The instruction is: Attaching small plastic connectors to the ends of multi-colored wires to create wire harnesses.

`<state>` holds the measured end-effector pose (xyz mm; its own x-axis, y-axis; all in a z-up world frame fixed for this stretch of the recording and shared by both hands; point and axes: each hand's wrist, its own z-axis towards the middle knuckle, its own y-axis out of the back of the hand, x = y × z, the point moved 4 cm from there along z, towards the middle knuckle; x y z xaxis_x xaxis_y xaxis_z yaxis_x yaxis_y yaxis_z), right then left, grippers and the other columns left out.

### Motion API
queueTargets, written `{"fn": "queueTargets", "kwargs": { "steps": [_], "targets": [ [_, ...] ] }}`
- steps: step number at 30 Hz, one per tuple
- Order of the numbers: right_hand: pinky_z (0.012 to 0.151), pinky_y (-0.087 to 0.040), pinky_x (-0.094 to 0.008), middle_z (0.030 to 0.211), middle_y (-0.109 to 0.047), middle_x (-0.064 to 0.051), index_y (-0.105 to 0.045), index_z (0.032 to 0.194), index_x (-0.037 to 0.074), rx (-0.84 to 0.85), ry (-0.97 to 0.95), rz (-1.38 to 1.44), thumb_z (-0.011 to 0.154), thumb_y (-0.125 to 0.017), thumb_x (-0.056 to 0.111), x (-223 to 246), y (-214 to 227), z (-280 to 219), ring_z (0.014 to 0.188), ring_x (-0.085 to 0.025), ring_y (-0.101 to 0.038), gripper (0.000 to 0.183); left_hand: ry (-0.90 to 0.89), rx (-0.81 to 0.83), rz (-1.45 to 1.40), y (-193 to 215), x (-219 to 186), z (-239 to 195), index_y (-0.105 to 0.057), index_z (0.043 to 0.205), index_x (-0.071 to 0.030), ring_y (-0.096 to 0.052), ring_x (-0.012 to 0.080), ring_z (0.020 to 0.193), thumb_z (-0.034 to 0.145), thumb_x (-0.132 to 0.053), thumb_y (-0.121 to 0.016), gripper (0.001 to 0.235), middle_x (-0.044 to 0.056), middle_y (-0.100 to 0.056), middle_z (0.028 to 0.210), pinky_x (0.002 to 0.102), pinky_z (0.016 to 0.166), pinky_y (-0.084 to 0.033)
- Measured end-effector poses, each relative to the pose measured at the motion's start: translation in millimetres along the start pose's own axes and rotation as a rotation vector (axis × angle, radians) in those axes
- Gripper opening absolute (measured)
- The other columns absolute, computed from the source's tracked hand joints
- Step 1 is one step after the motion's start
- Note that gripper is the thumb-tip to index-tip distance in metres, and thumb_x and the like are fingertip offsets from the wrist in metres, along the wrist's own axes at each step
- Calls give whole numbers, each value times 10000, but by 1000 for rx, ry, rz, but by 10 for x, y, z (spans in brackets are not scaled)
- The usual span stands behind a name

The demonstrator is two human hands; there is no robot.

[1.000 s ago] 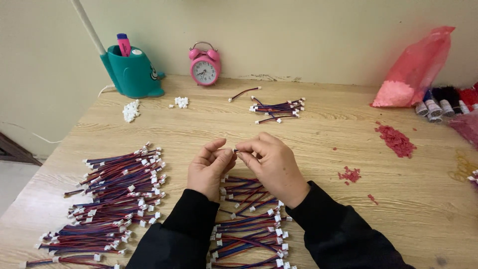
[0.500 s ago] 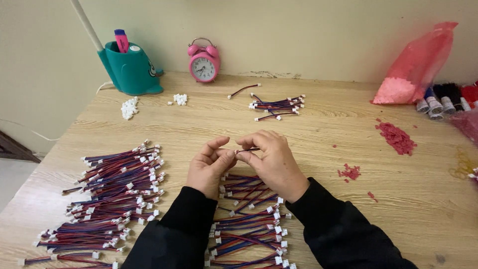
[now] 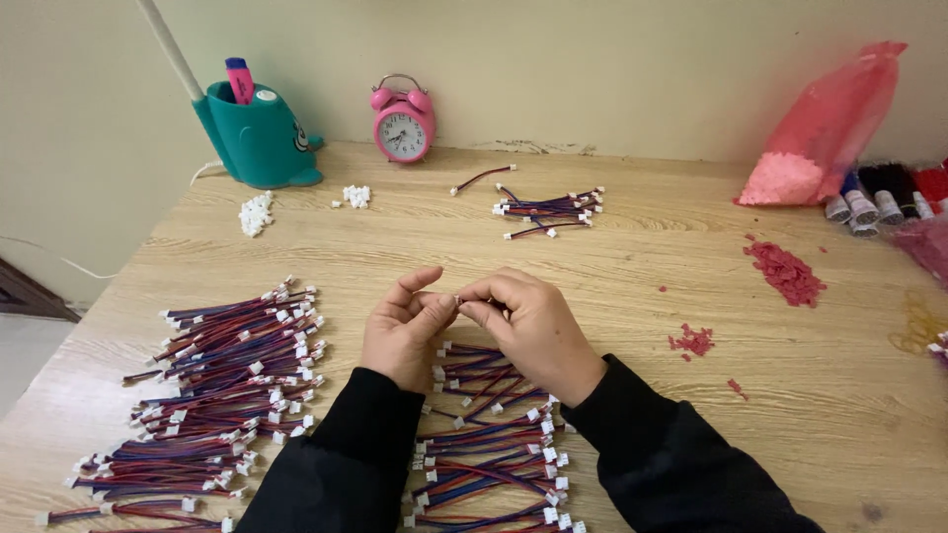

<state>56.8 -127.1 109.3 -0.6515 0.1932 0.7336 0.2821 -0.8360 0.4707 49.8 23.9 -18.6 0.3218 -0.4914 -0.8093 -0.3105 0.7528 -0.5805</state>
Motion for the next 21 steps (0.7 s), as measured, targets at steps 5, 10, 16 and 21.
{"fn": "queueTargets", "kwargs": {
  "steps": [5,10,16,21],
  "targets": [
    [658,-532,-328,726,-689,-141,-734,890,57,32,-97,49,831,-681,58,-71,2,-6,716,-213,-666,79,-1,22,14,-112,-147,-84,-623,1181,-12,-731,266,862,803,29,-733,395,127,-681,728,311,812,-591],
    [614,-532,-338,696,-687,-163,-734,858,49,31,-189,24,805,-709,90,-91,-1,-16,672,-230,-669,72,-3,66,74,-79,-94,-68,-634,1151,-16,-731,240,838,799,15,-749,372,90,-660,692,317,800,-594],
    [581,-513,-258,639,-689,-72,-747,829,76,15,-322,94,791,-713,110,-198,3,-12,623,-115,-596,61,6,35,90,-108,-87,-84,-668,1119,-26,-721,204,749,791,-10,-772,345,103,-674,682,300,718,-601],
    [720,-546,-357,846,-676,-179,-671,1030,-35,137,-329,108,936,-571,115,-781,129,277,725,-222,-634,203,31,-29,162,-131,-142,-95,-692,1077,-12,-642,150,697,780,5,-756,304,98,-669,705,266,657,-540]
  ]
}}
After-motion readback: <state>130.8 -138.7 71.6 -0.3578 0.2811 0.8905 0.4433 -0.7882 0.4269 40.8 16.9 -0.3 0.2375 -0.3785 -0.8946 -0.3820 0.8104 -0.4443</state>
